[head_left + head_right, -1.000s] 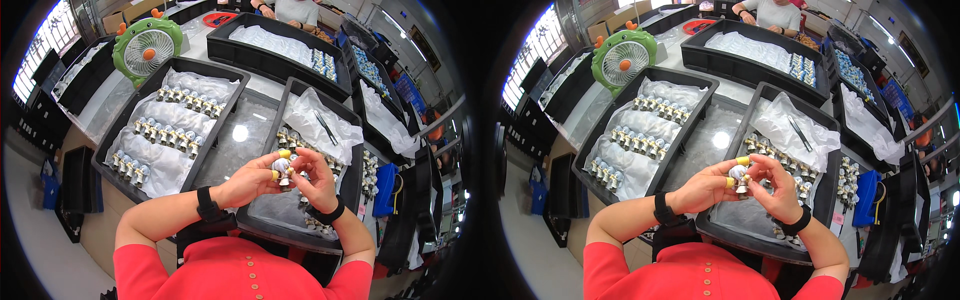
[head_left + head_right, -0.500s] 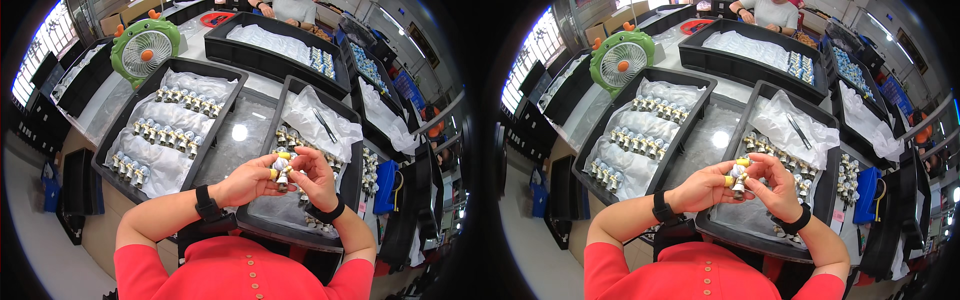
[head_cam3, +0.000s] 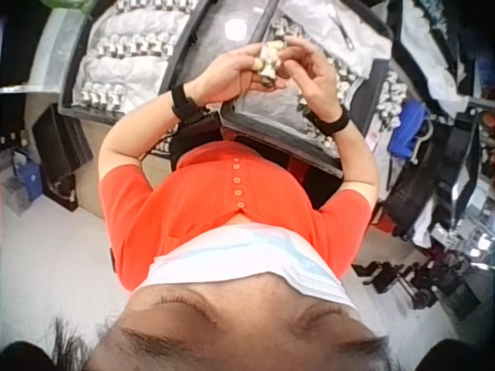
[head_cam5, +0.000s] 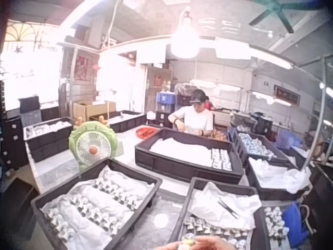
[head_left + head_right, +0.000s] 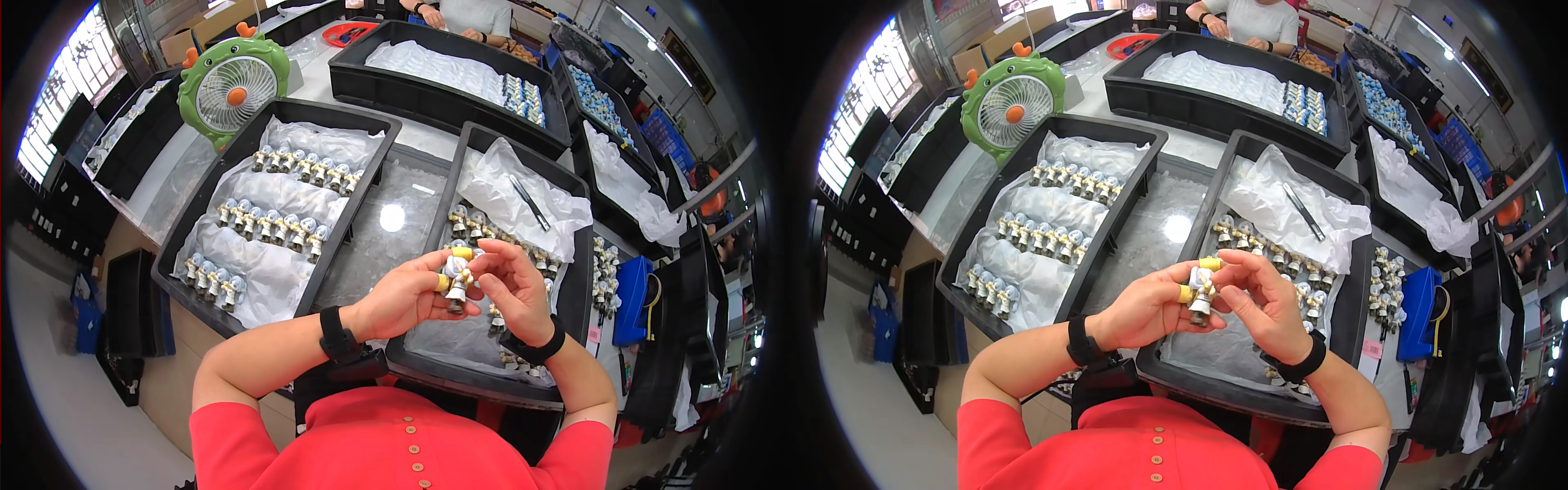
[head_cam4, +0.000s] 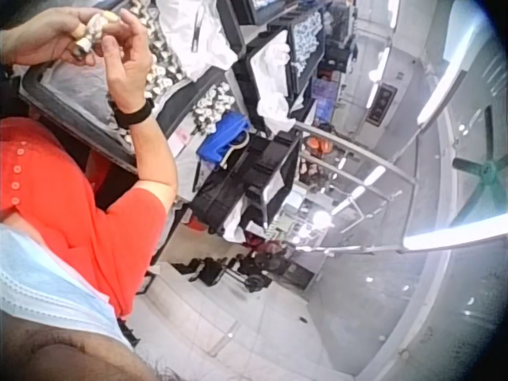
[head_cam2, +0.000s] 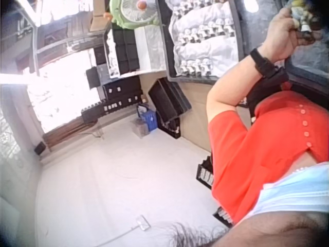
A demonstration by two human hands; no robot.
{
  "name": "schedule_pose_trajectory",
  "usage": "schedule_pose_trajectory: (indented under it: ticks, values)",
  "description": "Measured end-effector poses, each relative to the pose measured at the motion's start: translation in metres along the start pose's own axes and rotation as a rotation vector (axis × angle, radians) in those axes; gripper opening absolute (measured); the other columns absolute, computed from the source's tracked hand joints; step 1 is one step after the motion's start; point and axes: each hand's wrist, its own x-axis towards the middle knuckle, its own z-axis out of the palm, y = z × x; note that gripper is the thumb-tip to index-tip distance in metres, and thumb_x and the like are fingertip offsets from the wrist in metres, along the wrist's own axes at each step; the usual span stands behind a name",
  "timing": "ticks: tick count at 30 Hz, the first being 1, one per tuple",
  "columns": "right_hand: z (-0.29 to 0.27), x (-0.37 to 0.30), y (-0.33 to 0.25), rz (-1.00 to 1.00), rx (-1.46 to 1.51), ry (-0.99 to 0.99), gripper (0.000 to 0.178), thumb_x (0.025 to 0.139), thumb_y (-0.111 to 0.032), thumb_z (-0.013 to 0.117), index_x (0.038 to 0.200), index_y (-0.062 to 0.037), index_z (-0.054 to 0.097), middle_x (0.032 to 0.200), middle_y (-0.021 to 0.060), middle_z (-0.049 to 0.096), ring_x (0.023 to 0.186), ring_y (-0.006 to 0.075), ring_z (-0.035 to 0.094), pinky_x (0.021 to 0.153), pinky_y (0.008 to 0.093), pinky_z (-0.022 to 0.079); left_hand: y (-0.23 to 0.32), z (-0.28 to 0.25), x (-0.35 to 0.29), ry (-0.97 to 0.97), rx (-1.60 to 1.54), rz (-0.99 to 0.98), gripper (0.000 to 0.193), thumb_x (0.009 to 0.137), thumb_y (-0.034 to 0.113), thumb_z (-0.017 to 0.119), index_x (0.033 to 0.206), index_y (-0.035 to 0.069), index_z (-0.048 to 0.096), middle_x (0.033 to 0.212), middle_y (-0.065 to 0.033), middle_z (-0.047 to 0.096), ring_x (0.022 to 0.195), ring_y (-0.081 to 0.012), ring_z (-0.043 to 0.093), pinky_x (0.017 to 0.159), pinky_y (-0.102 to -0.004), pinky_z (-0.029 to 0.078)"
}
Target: The person repeatedly picks up small cylindrical components from a tray, manipulates them with their fingers, and places them back into the tray. The task involves handling multiple identical items one by one in a repetitive cycle within a workshop setting.
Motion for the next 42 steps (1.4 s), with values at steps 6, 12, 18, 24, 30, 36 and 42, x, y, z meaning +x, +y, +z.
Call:
schedule_pose_trajectory:
  ticks: [6,12,18,24,30,36,42]
  values:
    - [0.001,0.002,-0.007,-0.193,-0.348,-0.008,0.056,0.080,-0.006,0.071,0.129,-0.0040,0.046,0.109,0.0092,0.057,0.093,0.0149,0.059,0.082,0.0274,0.049,-0.004,-0.004,0.003,0.028,0.007,0.088,0.054,0.094,0.005,0.039,0.145,0.009,0.023,0.127,-0.0125,0.049,0.113,-0.0255,0.056,0.095,-0.0376,0.046]
    - [0.009,0.004,-0.006,-0.139,-0.365,0.029,0.058,0.078,0.002,0.069,0.130,-0.0046,0.044,0.113,0.0103,0.053,0.096,0.0153,0.058,0.082,0.0266,0.051,-0.015,0.004,0.001,0.061,0.256,0.285,0.062,0.094,0.004,0.045,0.147,0.008,0.014,0.141,-0.0135,0.035,0.126,-0.0221,0.043,0.102,-0.0349,0.039]
    - [0.002,0.005,0.000,0.114,0.130,0.040,0.057,0.084,0.005,0.061,0.134,-0.0061,0.037,0.125,0.0083,0.043,0.102,0.0138,0.056,0.089,0.0271,0.048,-0.007,0.008,-0.002,0.121,0.474,0.328,0.062,0.092,0.004,0.051,0.146,0.009,0.021,0.143,-0.0118,0.033,0.120,-0.0185,0.047,0.096,-0.0309,0.041]
    - [0.008,0.003,0.003,0.242,0.325,0.039,0.050,0.088,-0.002,0.058,0.134,-0.0048,0.038,0.126,0.0088,0.047,0.108,0.0145,0.055,0.091,0.0285,0.047,-0.009,0.007,0.000,0.191,0.514,0.408,0.054,0.086,-0.001,0.060,0.135,0.004,0.038,0.125,-0.0051,0.047,0.086,-0.0075,0.057,0.071,-0.0208,0.049]
    - [0.001,0.001,0.013,0.240,0.464,-0.023,0.043,0.092,-0.007,0.056,0.133,-0.0037,0.041,0.124,0.0083,0.053,0.109,0.0144,0.055,0.091,0.0293,0.048,-0.019,0.009,0.001,0.260,0.648,0.494,0.049,0.083,0.001,0.066,0.127,0.000,0.047,0.120,-0.0062,0.049,0.078,-0.0063,0.057,0.066,-0.0202,0.049]
    - [0.002,0.001,0.005,0.267,0.539,-0.025,0.038,0.093,-0.007,0.054,0.129,-0.0042,0.044,0.117,0.0071,0.056,0.105,0.0136,0.057,0.087,0.0272,0.049,-0.014,0.018,0.001,0.295,0.749,0.529,0.046,0.084,0.001,0.065,0.125,0.002,0.045,0.091,-0.0017,0.057,0.074,-0.0055,0.058,0.064,-0.0200,0.048]
    - [0.005,-0.002,0.017,0.265,0.428,-0.050,0.032,0.092,-0.004,0.052,0.123,-0.0027,0.046,0.113,0.0074,0.058,0.101,0.0136,0.057,0.085,0.0281,0.047,0.000,0.030,-0.002,0.430,1.219,0.586,0.034,0.073,0.008,0.069,0.101,0.003,0.049,0.070,-0.0067,0.054,0.059,-0.0125,0.053,0.055,-0.0282,0.045]
